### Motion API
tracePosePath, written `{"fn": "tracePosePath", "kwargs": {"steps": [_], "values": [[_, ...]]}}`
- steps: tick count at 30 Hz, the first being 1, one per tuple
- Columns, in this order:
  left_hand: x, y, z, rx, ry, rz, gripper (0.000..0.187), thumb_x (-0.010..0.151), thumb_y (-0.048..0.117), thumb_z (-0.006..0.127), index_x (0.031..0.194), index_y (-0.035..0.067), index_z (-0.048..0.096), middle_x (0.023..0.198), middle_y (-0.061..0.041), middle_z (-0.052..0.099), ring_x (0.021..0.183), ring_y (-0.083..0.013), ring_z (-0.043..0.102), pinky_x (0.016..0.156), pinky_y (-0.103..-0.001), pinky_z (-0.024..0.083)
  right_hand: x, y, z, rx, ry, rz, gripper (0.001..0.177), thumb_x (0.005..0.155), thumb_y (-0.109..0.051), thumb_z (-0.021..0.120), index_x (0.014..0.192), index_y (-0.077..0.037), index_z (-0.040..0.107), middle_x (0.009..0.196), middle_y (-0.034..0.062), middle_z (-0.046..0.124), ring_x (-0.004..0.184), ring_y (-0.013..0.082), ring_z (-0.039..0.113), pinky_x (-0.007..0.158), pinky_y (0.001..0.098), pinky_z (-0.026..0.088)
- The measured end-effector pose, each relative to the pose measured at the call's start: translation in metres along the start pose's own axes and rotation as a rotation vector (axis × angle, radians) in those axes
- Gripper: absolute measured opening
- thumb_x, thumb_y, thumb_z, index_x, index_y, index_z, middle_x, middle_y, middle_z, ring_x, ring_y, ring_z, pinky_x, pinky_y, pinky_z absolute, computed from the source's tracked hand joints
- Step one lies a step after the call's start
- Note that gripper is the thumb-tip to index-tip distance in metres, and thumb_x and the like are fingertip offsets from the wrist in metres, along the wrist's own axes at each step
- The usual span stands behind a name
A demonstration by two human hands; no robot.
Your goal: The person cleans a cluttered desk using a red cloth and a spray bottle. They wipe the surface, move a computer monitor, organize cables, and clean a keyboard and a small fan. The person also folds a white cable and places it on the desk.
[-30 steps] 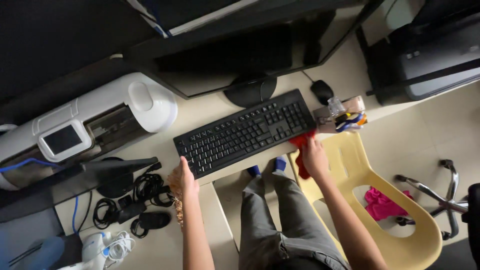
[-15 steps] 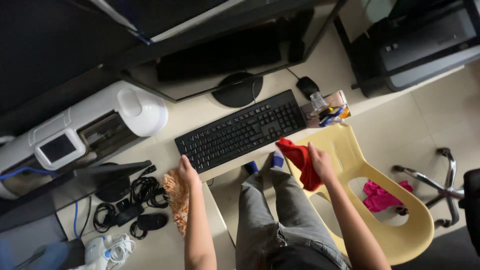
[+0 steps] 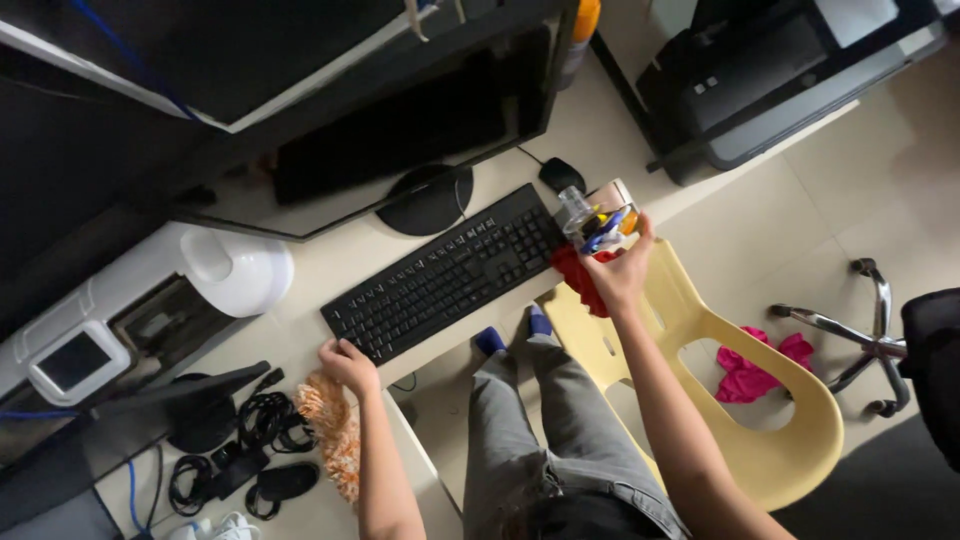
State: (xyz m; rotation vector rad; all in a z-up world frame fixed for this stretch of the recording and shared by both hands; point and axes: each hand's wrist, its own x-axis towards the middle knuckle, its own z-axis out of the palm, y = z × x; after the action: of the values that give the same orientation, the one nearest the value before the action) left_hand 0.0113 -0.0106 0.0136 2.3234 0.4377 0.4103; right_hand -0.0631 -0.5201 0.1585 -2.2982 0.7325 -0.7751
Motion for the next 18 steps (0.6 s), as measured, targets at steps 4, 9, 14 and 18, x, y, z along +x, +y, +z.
{"fn": "tracePosePath", "kwargs": {"steps": [4, 9, 14, 18], "values": [[-0.013, 0.052, -0.009, 0.090, 0.053, -0.013, 0.035, 0.093, 0.013, 0.066, 0.123, 0.000, 0.053, 0.117, -0.025, 0.059, 0.110, -0.0406, 0.054, 0.098, -0.053, 0.040, 0.016, -0.020, -0.017, 0.236, -0.123, 0.271, 0.106, 0.071, -0.031, 0.092, 0.154, -0.002, 0.031, 0.142, 0.0192, 0.052, 0.097, 0.0257, 0.067, 0.085, 0.0377, 0.058], [-0.055, 0.130, 0.016, -0.062, 0.036, 0.243, 0.053, 0.085, -0.002, 0.073, 0.133, 0.010, 0.053, 0.124, -0.016, 0.052, 0.117, -0.0318, 0.051, 0.105, -0.044, 0.043, 0.016, -0.019, -0.040, 0.395, -0.194, 0.210, 0.102, 0.071, -0.024, 0.094, 0.149, -0.001, 0.032, 0.129, 0.0172, 0.055, 0.097, 0.0216, 0.070, 0.083, 0.0330, 0.060], [-0.128, 0.260, -0.003, -0.493, -0.438, 0.239, 0.077, 0.082, 0.008, 0.082, 0.147, 0.006, 0.039, 0.146, -0.019, 0.045, 0.129, -0.0309, 0.052, 0.107, -0.043, 0.046, 0.001, -0.046, -0.074, 0.405, -0.327, 0.062, 0.106, 0.074, -0.026, 0.096, 0.152, -0.002, 0.028, 0.124, 0.0149, 0.065, 0.107, 0.0235, 0.072, 0.091, 0.0342, 0.060], [-0.166, 0.316, -0.040, -0.360, -0.561, 0.335, 0.107, 0.070, 0.013, 0.091, 0.154, -0.002, 0.026, 0.157, -0.028, 0.032, 0.146, -0.0445, 0.033, 0.120, -0.049, 0.030, -0.024, -0.103, -0.093, 0.320, -0.454, -0.126, 0.111, 0.066, -0.025, 0.099, 0.150, -0.003, 0.031, 0.133, 0.0222, 0.056, 0.106, 0.0288, 0.072, 0.086, 0.0361, 0.061]]}}
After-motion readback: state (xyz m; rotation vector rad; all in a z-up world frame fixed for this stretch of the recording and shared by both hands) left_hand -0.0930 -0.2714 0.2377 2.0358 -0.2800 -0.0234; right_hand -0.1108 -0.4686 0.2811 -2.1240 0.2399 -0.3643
